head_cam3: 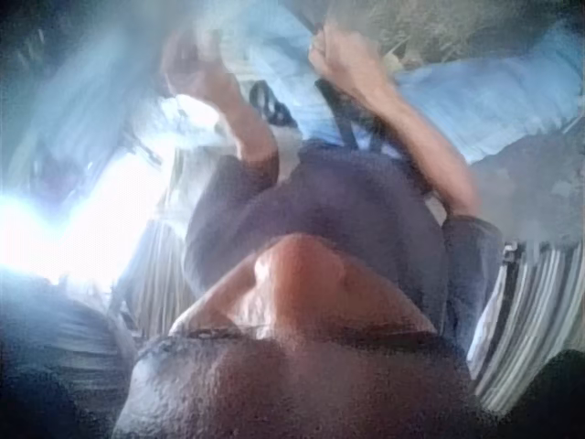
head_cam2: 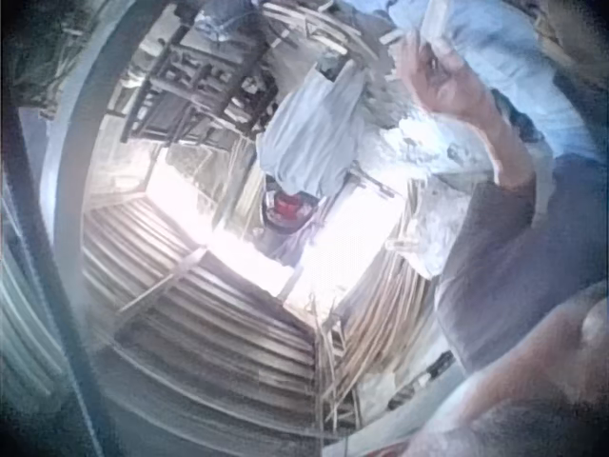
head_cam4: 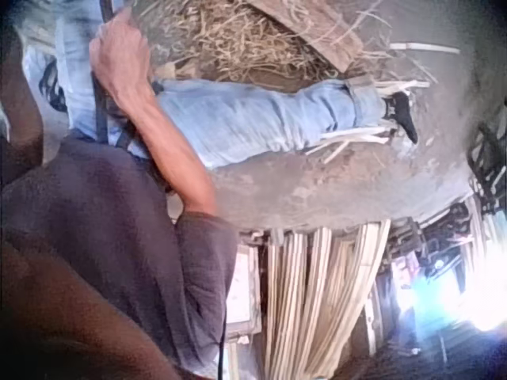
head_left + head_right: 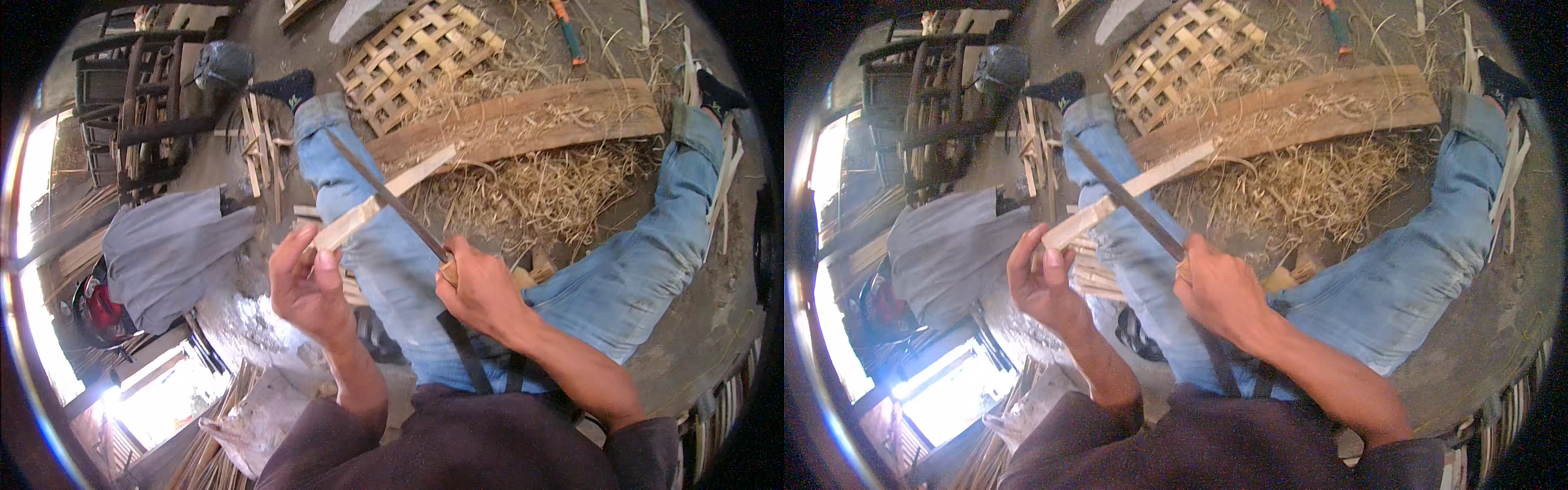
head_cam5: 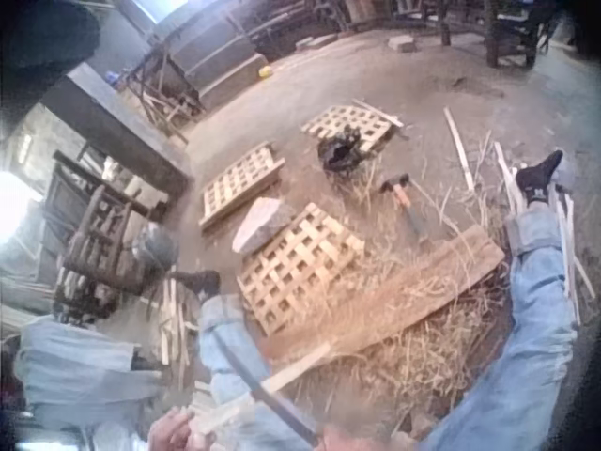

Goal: The person sits on the floor and uses a curved knife to shave thin strips from a narrow wooden stick. They repeatedly draw the blade along the stick to remove shavings, occasionally pausing to inspect the edges and adjust their grip.

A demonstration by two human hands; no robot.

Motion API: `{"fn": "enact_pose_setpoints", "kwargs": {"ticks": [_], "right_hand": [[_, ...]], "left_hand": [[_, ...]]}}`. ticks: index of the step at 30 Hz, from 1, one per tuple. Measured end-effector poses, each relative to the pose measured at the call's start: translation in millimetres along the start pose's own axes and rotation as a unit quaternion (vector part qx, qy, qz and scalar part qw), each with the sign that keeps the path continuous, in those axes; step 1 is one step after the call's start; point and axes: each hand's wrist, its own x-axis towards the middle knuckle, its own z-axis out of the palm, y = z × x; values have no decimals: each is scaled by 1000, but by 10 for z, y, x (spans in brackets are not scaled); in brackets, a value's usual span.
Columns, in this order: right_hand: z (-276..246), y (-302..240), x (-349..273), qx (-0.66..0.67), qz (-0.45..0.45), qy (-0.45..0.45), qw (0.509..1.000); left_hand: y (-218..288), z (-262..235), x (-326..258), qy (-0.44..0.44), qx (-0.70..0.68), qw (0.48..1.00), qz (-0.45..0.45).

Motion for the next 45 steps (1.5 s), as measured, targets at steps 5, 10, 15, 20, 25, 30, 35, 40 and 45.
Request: {"fn": "enact_pose_setpoints", "kwargs": {"ticks": [5, 10, 15, 20, 25, 30, 35, 40, 45], "right_hand": [[-24, -411, -179, 56, -4, -31, 998], [-76, -485, -278, 57, -40, -64, 995], [-149, -357, -142, 44, -10, -100, 994], [-126, -215, -158, 49, -29, -80, 995], [-142, -255, -192, 22, -50, -56, 997], [-237, -89, -53, -17, -61, 1, 998], [-241, -400, -305, 48, -59, -80, 994], [-254, -403, -253, 47, -48, -75, 995], [-262, -379, -260, 65, -77, -89, 991]], "left_hand": [[-53, -53, 57, -39, -63, 997, -19], [-128, -104, 23, -34, -60, 998, -3], [-130, -84, 50, -29, -56, 998, 3], [-102, -81, 15, -34, -25, 999, 5], [-132, -107, -39, -34, -34, 999, 0], [-76, -75, 12, -49, -10, 998, 28], [-48, -105, -87, -48, -1, 998, 31], [-44, -104, -118, -39, -12, 999, 11], [-89, -132, -112, -47, 1, 998, 29]]}}
